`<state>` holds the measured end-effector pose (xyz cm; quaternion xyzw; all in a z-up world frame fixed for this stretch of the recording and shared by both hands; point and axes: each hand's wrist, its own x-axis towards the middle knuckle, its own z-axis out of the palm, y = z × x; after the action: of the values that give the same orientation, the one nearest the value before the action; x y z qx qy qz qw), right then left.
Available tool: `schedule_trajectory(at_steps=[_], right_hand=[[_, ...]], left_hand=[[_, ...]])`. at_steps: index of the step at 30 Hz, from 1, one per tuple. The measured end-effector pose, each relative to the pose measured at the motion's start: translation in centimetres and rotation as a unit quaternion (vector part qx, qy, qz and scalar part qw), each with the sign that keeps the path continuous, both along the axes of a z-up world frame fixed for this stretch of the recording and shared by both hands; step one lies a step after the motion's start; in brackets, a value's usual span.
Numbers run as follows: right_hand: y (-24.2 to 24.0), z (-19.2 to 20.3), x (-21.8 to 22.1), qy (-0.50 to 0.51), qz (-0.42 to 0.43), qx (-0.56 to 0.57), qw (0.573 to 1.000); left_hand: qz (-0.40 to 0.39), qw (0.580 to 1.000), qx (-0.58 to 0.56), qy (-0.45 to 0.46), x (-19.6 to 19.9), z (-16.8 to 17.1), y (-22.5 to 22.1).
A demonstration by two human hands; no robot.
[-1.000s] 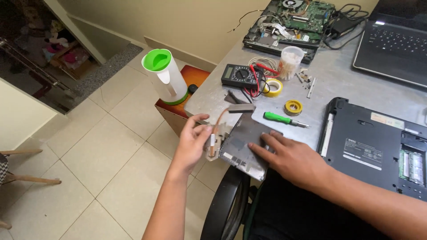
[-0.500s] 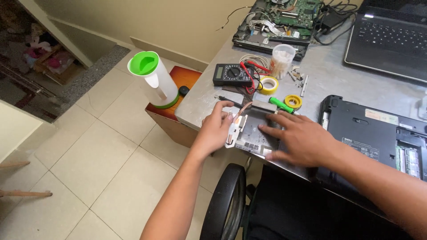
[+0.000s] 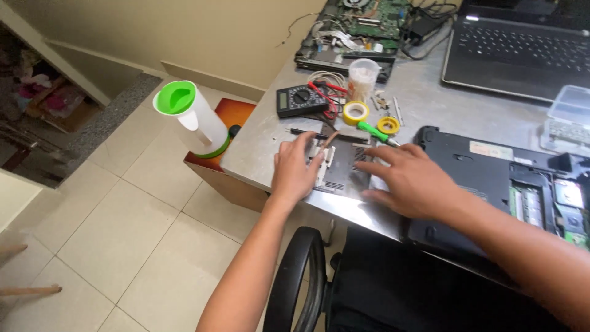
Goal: Removing the heatsink and CPU from a laptop motherboard using a screwdriver on a repair bench.
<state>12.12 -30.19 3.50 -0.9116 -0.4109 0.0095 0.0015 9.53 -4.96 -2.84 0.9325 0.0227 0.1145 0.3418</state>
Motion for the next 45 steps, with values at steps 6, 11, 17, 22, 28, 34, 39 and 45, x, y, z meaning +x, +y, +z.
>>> schedule_trajectory(at_steps=[6,11,17,22,28,34,39,45], right_hand=[[-10.0,3.5,0.5,-0.05,-0.005,0.148,0.988],[-22.3,5.0,0.6,-0.048,-0.147,0.206,0.966],[-35.2,2.6,-0.8,-0.112,-0.325,0.109,0.933],[-36.4,1.6,-3.4,0.032,-0.479,0.075,0.874],[-39.4,-1.3,-0.3,-0.007,-0.391,0.082,0.917],[-40.9,-3.3,4.6,0.033,-0.369,0.034,0.928],[-42.4,-5.7,4.3,-0.03,-0.343,0.039,0.938],[-41.8,-5.2,3.3,-0.095,-0.322,0.051,0.941]], left_hand=[[-0.023,0.99,-0.004,-0.142,0.9,-2.3,0.5],[-0.052,0.966,0.042,-0.25,0.3,-0.2,-1.4],[-0.065,0.959,0.061,-0.268,-0.3,5.0,-11.1],[-0.356,0.907,0.089,-0.209,3.2,6.6,-20.2],[-0.481,0.858,0.163,0.071,8.4,7.0,-31.9],[-0.494,0.86,0.121,0.039,12.2,4.4,-33.9],[-0.499,0.859,0.103,0.046,12.0,4.7,-33.6],[-0.521,0.85,0.07,0.032,11.9,4.6,-32.8]])
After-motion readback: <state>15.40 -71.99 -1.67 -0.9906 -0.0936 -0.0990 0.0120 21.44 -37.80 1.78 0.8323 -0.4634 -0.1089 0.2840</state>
